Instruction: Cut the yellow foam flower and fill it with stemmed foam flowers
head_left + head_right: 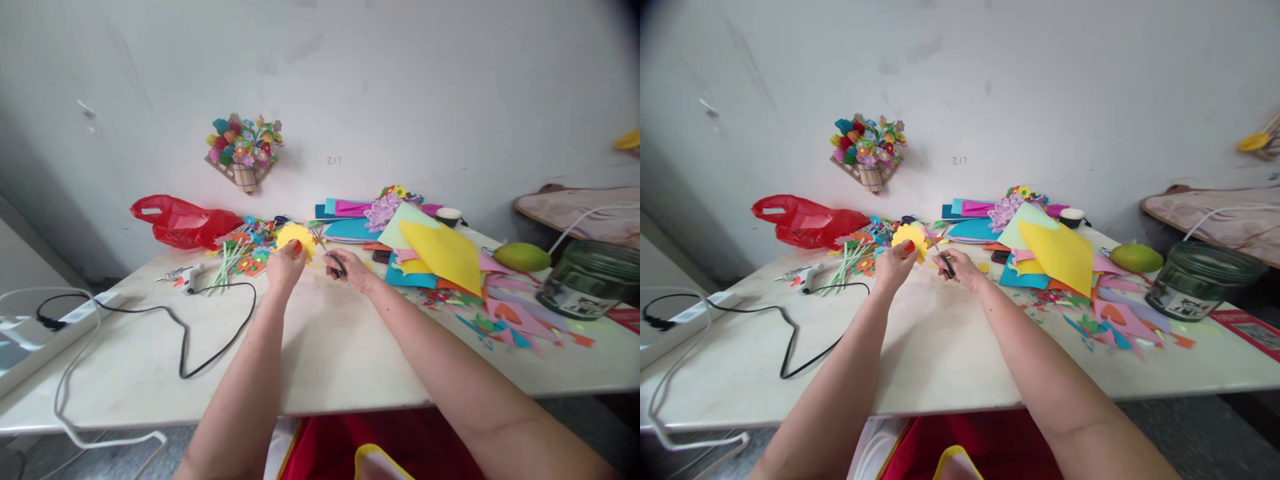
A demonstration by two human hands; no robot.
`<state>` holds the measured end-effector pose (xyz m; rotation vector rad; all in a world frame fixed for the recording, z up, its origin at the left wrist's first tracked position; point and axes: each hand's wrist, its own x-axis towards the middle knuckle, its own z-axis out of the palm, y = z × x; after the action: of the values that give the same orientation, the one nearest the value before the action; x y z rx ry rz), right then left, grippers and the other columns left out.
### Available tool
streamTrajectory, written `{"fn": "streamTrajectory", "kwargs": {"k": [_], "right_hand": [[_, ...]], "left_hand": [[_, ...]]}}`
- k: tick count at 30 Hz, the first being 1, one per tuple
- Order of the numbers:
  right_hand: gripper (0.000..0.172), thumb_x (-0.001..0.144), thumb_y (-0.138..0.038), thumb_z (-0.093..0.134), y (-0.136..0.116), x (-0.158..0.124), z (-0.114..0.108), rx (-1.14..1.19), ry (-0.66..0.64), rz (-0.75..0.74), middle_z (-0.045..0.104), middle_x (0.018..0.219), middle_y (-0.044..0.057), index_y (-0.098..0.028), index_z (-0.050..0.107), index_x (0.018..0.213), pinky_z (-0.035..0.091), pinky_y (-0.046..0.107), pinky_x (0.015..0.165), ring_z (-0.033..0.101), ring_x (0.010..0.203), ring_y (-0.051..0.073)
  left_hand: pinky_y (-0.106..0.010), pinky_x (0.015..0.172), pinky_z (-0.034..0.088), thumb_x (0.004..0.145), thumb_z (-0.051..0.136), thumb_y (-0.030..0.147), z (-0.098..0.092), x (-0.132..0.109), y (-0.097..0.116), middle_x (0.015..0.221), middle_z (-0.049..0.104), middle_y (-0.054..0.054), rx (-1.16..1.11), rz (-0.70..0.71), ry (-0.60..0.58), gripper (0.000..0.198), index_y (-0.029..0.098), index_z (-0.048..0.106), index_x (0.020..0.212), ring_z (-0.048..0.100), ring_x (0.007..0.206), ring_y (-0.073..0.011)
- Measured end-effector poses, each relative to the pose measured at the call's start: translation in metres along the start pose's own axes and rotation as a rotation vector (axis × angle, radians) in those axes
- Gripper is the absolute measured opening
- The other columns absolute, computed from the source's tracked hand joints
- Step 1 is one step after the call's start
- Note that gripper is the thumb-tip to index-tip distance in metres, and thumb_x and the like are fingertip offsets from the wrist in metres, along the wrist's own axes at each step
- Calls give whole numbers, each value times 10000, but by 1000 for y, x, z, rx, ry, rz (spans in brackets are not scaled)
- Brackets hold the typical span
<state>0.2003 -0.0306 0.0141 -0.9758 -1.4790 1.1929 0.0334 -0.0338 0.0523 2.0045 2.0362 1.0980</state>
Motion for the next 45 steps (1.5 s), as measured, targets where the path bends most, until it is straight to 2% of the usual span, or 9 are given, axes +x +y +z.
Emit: {"fn": "streamTrajectory", "kwargs": {"k": [3,6,12,18,28,33,40,45], "right_hand": [[323,737,-477,609,1,-1,-1,-34,-91,-27,591,625,-13,-173,546,825,238,182,370,496,462,70],[333,736,-471,612,0,-3,1,-64,-127,-27,585,629,-17,-165,563,857,256,179,387,492,470,66],[277,692,-398,651,-4,-7,4,-25,-124,-36,564,617,-21,-155,581,806,332,189,435,491,513,77],[270,678,-402,659,-3,-6,4,-25,-96,-30,558,603,-17,-157,596,775,357,193,443,488,516,82],[349,718,-499,623,-1,-5,4,-95,-97,-25,543,576,-32,-162,591,801,332,195,441,475,476,75],[344,740,-506,605,-6,-8,5,-115,-111,-20,561,591,-21,-166,565,773,295,194,417,484,468,78],[361,731,-516,610,-8,-9,6,-94,-120,-26,549,567,-25,-161,555,754,274,194,402,459,447,70],[388,741,-543,592,-6,-8,5,-95,-130,-29,550,571,-20,-159,538,742,245,189,380,453,437,65]], "left_hand": [[-256,725,434,796,508,379,-1,2,-3,938,729,-36,34,-16,1,326,276,655,1068,649,929,-202],[-268,716,431,795,499,398,-1,3,-5,954,724,-45,85,-17,-12,350,284,647,1091,647,918,-213],[-263,695,419,792,494,423,-2,3,-6,935,722,-42,112,-10,-37,350,295,655,1076,642,895,-213],[-250,676,408,793,496,433,-4,1,-3,914,721,-34,114,-8,-64,343,289,665,1055,638,863,-200],[-263,688,411,781,498,491,-6,-1,-1,918,724,-55,84,-13,-55,394,252,690,1030,639,875,-215],[-267,707,411,766,523,536,-5,1,-2,986,717,-57,60,-51,-56,472,265,656,1129,632,923,-216],[-264,698,407,763,527,540,-5,0,-2,977,719,-52,67,-55,-56,440,270,677,1076,634,913,-211],[-263,702,408,753,533,546,-5,1,-2,994,716,-50,58,-63,-52,473,276,663,1119,632,921,-212]]}}
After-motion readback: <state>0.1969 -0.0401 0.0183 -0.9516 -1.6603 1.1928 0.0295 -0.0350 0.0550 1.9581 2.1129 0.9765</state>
